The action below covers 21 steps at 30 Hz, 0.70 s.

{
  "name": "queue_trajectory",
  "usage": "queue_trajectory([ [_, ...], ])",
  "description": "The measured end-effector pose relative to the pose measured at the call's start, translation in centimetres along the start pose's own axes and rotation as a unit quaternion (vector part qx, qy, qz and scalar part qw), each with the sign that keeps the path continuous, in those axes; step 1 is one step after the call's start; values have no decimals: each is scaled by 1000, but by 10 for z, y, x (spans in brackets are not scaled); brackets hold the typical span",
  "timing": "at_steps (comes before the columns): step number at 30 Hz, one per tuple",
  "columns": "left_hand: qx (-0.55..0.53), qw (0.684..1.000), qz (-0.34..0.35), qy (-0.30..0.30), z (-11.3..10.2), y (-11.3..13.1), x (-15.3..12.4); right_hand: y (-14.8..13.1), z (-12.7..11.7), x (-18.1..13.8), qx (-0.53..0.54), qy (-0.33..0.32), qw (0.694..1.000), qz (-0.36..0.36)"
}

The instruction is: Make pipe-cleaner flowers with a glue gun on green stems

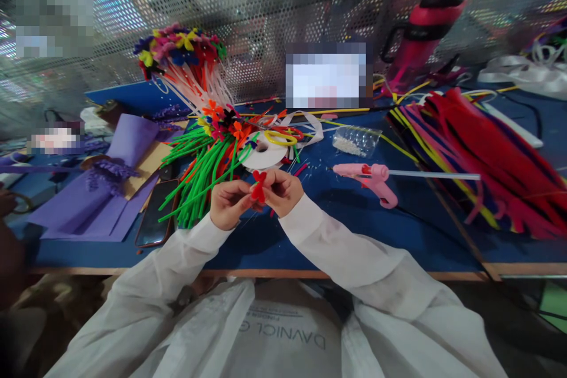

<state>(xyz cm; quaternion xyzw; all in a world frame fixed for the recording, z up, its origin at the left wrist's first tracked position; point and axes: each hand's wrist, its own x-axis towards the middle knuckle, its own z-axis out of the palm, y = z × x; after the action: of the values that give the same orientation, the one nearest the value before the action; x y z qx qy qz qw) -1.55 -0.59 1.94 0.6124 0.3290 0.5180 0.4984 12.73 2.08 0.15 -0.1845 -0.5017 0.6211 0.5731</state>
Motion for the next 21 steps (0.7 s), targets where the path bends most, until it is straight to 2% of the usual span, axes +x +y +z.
queue_trajectory([
  [7, 3, 998, 56, -25, -1, 0, 4, 0, 3, -1, -24, -7, 1000, -15],
  [13, 57, 996, 72, -13, -2, -2, 3, 0, 5, -2, -5, 0, 999, -32],
  [21, 37, 995, 83, -45, -5, -5, 3, -6, 7, -3, -15, -3, 998, -60],
])
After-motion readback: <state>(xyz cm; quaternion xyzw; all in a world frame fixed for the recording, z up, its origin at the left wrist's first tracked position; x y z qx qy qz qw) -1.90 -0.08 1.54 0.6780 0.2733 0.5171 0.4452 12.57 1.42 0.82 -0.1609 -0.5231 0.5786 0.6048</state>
